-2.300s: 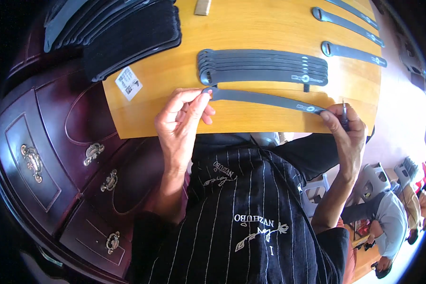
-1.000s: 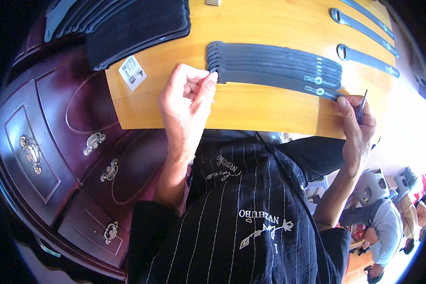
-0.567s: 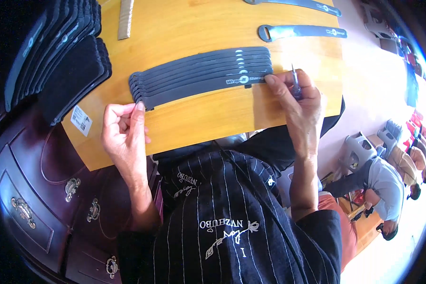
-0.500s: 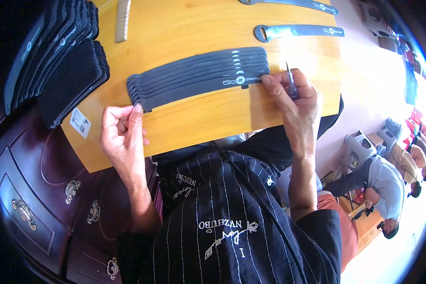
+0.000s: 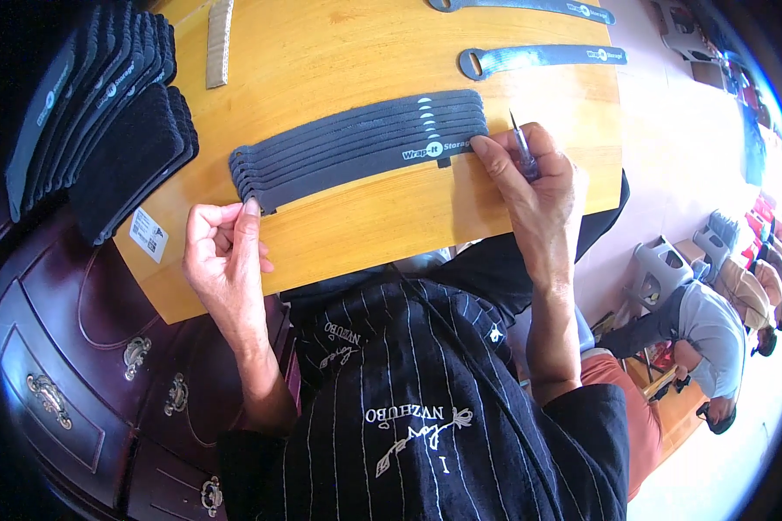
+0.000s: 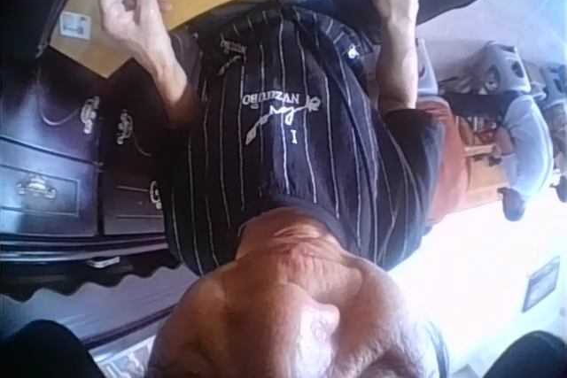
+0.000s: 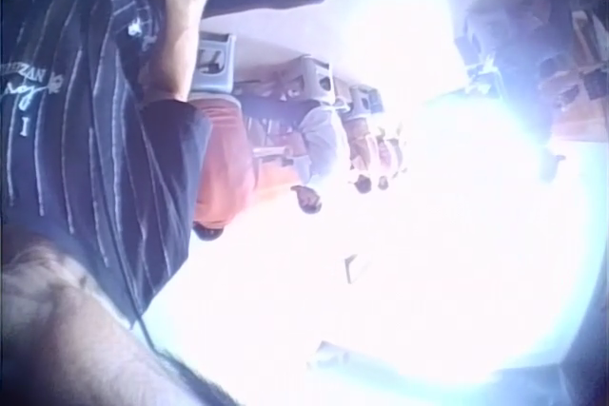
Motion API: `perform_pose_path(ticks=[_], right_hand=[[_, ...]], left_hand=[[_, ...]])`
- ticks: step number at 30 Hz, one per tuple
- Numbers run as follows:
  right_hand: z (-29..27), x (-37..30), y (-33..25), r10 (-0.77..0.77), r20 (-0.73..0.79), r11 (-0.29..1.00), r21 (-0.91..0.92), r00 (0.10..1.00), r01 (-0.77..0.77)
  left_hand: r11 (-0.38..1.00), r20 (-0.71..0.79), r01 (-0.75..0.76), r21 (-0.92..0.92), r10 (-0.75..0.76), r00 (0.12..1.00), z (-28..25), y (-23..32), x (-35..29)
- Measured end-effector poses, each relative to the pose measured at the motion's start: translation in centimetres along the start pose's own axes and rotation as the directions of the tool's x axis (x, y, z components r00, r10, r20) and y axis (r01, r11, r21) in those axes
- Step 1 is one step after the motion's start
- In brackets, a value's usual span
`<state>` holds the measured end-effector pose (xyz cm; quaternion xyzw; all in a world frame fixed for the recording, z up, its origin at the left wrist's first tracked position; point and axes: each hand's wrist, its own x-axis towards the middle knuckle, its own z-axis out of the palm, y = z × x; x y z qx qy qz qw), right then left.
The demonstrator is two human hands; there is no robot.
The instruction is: The recorder is using a small metal tool to adjust or install components on grey fabric straps at a workshop table.
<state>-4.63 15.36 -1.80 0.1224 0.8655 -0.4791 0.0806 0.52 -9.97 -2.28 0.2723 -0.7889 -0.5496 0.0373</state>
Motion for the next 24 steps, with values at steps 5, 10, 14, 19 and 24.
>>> perform_pose_path(ticks=[5, 10, 14, 19, 24], right_hand=[[0.3, 0.2, -1.0, -0.014, -0.010, 0.998, -0.063, 1.000, 0.013], [0.2, 0.8, -0.9, 0.067, 0.090, 0.983, 0.162, 0.994, -0.081], [-0.8, 1.9, -0.1, 0.032, 0.183, 0.985, 0.161, 0.983, -0.062], [-0.9, 1.8, -0.3, 0.025, 0.168, 0.996, 0.079, 0.986, -0.039], [-0.7, 0.4, -1.5, -0.083, 0.054, 0.995, -0.051, 0.995, 0.086]], left_hand=[[1.000, 0.000, 0.016, 0.008, -0.016, 1.000, -0.3, 0.3, 0.1], [0.993, 0.061, 0.112, 0.030, -0.114, 0.992, -0.8, 1.2, 0.4], [0.972, 0.209, 0.232, 0.035, -0.234, 0.950, -1.7, 1.9, 1.2], [0.969, 0.273, 0.245, -0.023, -0.229, 0.934, -2.0, 1.5, 1.1], [0.977, 0.191, 0.128, -0.170, -0.095, 0.977, -2.3, 0.9, -0.3]])
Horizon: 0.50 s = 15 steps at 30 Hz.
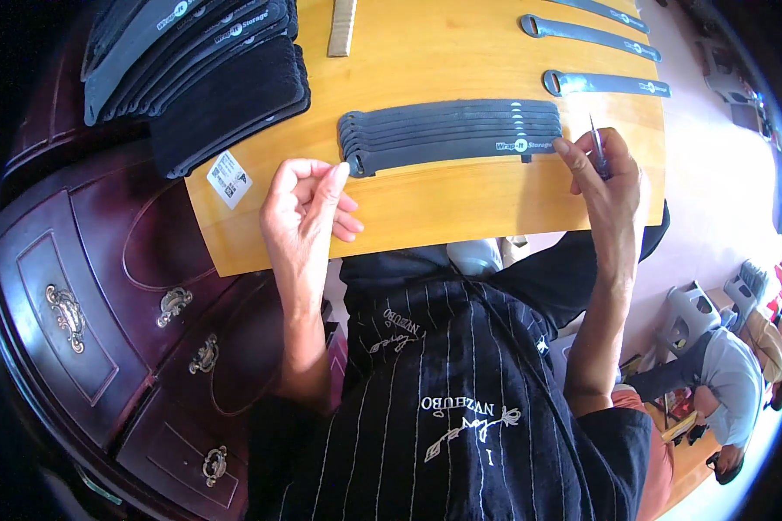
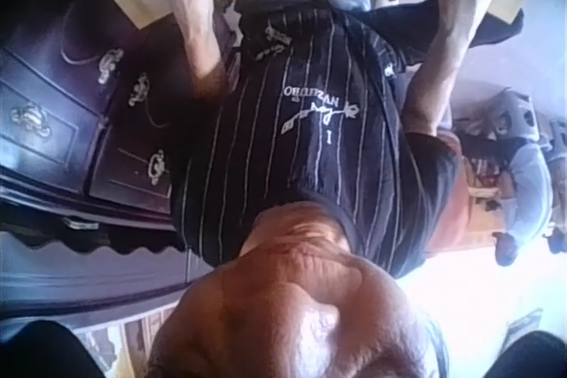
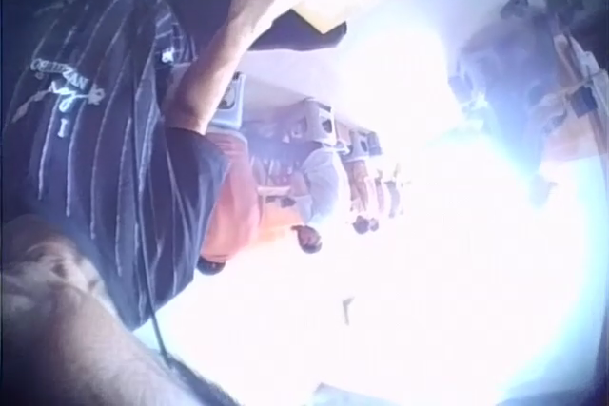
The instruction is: The recorder is using a small metal tool to adjust or install components on grey fabric straps at a workshop table.
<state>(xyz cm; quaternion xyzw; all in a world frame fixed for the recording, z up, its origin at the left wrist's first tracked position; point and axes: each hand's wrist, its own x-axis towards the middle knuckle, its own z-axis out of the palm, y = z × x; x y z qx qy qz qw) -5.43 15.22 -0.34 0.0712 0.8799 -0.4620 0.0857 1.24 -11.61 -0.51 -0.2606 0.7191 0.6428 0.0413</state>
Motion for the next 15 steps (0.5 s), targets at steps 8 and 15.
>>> perform_pose_path(ticks=[8, 15], right_hand=[[4.3, -0.5, -3.5, -0.285, 0.105, 0.934, -0.193, 0.953, 0.301], [4.1, 0.1, -3.3, -0.211, 0.173, 0.926, -0.281, 0.962, 0.254]], left_hand=[[0.995, 0.160, -0.009, -0.096, 0.024, 0.987, 3.3, 0.6, 0.2], [0.999, 0.155, 0.044, -0.010, -0.042, 0.987, 3.5, 0.7, 0.7]])
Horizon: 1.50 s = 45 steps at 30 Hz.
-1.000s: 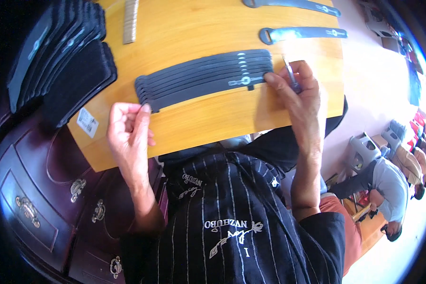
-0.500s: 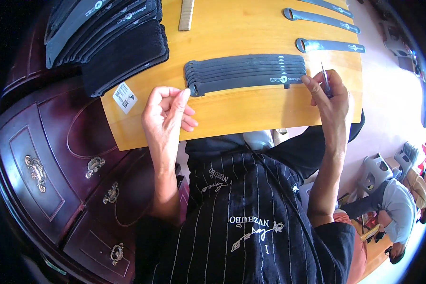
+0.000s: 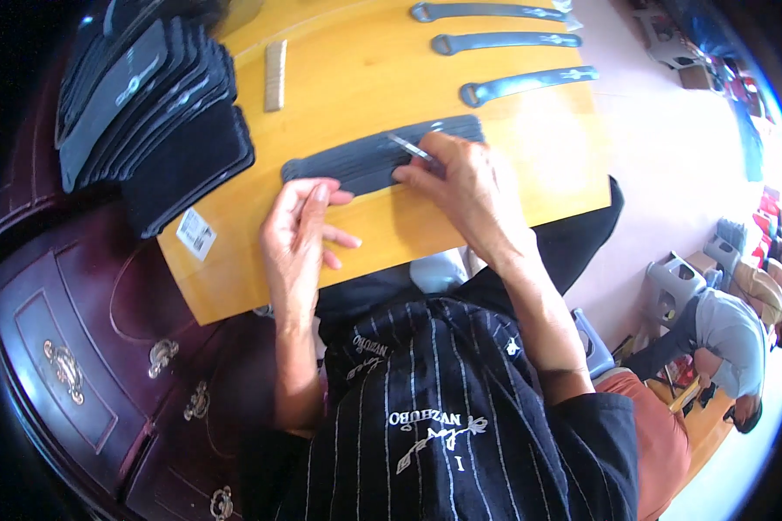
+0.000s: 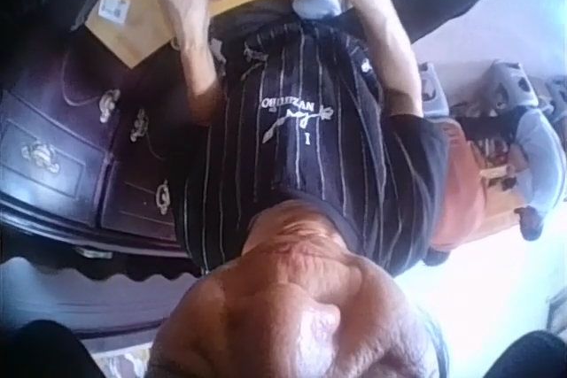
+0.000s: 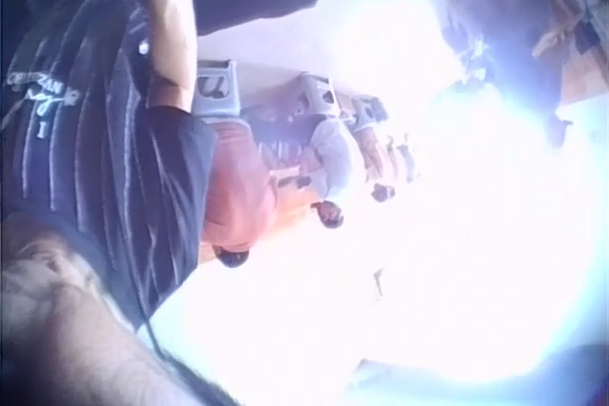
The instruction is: The recorder is using a small metal tool to adjust or install components on grey fabric straps at a workshop table.
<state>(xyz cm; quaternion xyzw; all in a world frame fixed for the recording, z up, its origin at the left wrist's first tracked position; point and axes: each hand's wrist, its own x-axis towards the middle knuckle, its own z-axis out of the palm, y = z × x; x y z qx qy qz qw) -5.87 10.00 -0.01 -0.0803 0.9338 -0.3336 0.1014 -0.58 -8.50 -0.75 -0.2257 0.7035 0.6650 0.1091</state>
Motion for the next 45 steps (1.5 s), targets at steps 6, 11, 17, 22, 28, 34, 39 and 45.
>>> perform_pose_path(ticks=[6, 11, 17, 22, 28, 34, 39, 45], right_hand=[[-4.3, 2.2, 3.9, -0.013, -0.246, 0.999, 0.032, 0.969, 0.021], [-5.5, 3.2, 7.6, -0.082, -0.364, 0.969, -0.245, 0.928, -0.010], [-6.3, -0.3, 8.1, 0.132, -0.404, 0.981, -0.078, 0.905, -0.178], [-6.0, -5.3, 4.5, 0.154, -0.085, 0.975, 0.176, 0.984, -0.137], [-3.1, -6.3, 2.2, -0.134, 0.086, 0.987, 0.102, 0.987, 0.125], [-4.9, -6.0, 4.0, -0.008, 0.108, 1.000, 0.010, 0.994, 0.007], [-4.6, -5.4, 5.1, 0.092, 0.088, 0.966, 0.234, 0.992, -0.111], [-4.5, -5.0, 5.3, 0.202, 0.155, 0.867, 0.431, 0.967, -0.250]], left_hand=[[0.998, -0.013, -0.057, 0.004, 0.057, 0.998, -0.1, 0.0, -0.4], [0.992, 0.081, -0.114, -0.050, 0.118, 0.990, 1.4, 0.3, -1.6], [0.993, 0.229, -0.090, -0.074, 0.105, 0.968, 3.3, -1.1, -2.9], [0.991, 0.262, -0.090, -0.103, 0.115, 0.958, 4.5, -0.9, -3.3], [0.942, 0.190, -0.315, -0.115, 0.332, 0.924, 3.0, -2.3, -3.1], [0.969, -0.030, -0.207, -0.135, 0.205, 0.978, -0.8, -2.6, -3.2], [0.963, -0.068, -0.117, -0.243, 0.103, 0.992, -2.2, -3.8, -3.1], [0.931, 0.003, -0.010, -0.365, 0.012, 1.000, -3.0, -3.4, -3.1]])
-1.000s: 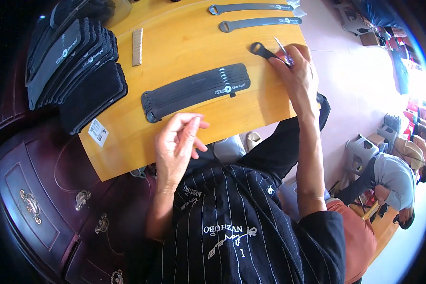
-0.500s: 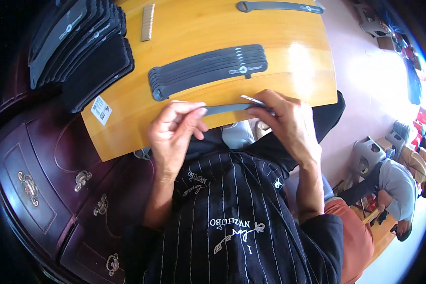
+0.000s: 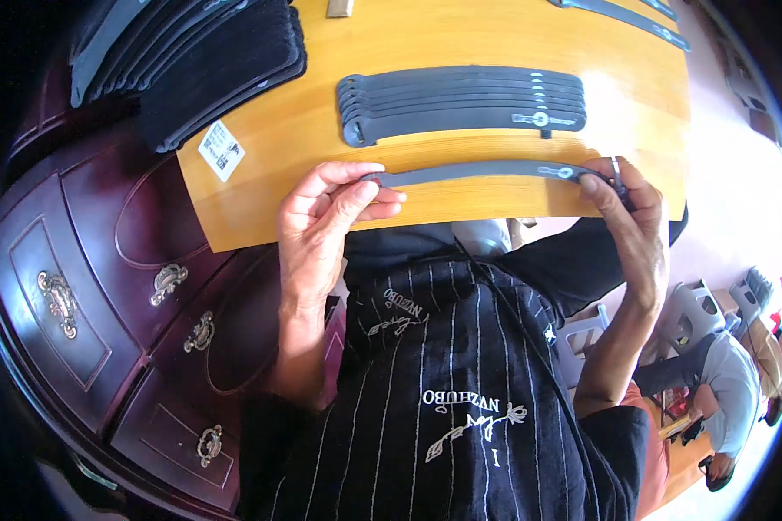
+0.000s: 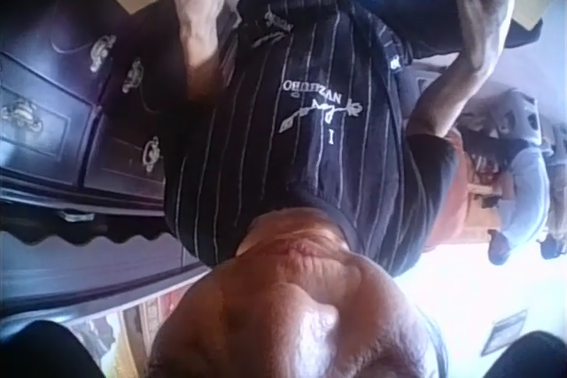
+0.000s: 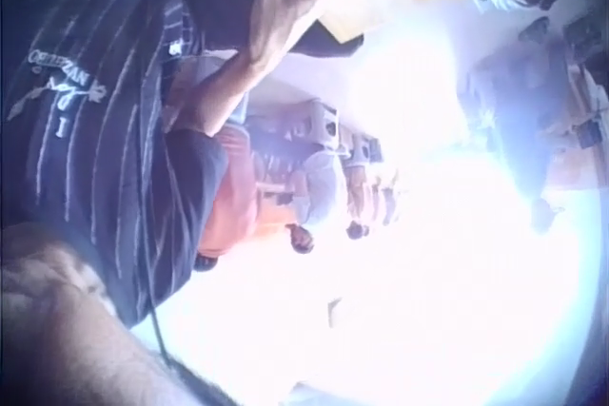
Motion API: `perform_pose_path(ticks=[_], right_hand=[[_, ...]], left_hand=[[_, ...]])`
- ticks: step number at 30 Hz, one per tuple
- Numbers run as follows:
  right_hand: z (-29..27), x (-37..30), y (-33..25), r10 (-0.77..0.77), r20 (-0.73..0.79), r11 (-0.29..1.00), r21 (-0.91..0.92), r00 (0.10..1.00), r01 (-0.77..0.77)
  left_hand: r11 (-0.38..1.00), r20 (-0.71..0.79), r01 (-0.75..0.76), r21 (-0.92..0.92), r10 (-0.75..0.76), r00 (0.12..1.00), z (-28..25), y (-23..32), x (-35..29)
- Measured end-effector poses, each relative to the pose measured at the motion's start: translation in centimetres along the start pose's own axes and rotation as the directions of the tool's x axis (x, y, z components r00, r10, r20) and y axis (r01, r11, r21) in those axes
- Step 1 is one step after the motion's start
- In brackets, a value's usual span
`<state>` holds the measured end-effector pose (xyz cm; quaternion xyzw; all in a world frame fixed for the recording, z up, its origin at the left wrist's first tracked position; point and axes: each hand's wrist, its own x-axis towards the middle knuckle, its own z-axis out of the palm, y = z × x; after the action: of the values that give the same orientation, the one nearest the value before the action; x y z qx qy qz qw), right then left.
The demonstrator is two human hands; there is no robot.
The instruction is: The recorder is using a small metal tool to adjust or install components on grey fabric straps at a workshop table.
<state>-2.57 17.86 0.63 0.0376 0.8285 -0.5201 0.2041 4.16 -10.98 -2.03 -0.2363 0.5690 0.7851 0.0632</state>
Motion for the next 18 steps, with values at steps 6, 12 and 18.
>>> perform_pose_path(ticks=[6, 12, 18], right_hand=[[0.0, 0.7, 0.0, 0.067, -0.012, 0.998, 0.002, 0.998, -0.067], [-0.1, 1.0, 0.4, 0.063, -0.100, 0.998, 0.001, 0.993, -0.063], [-0.2, 1.6, 0.6, 0.020, -0.114, 0.997, -0.068, 0.993, -0.028]], left_hand=[[0.927, -0.001, -0.267, 0.261, 0.277, 0.961, 0.4, 0.1, 0.3], [0.829, -0.127, -0.254, 0.498, 0.359, 0.925, 0.9, 0.3, 0.9], [0.831, -0.202, -0.233, 0.505, 0.376, 0.904, 1.3, 0.4, 1.7]])
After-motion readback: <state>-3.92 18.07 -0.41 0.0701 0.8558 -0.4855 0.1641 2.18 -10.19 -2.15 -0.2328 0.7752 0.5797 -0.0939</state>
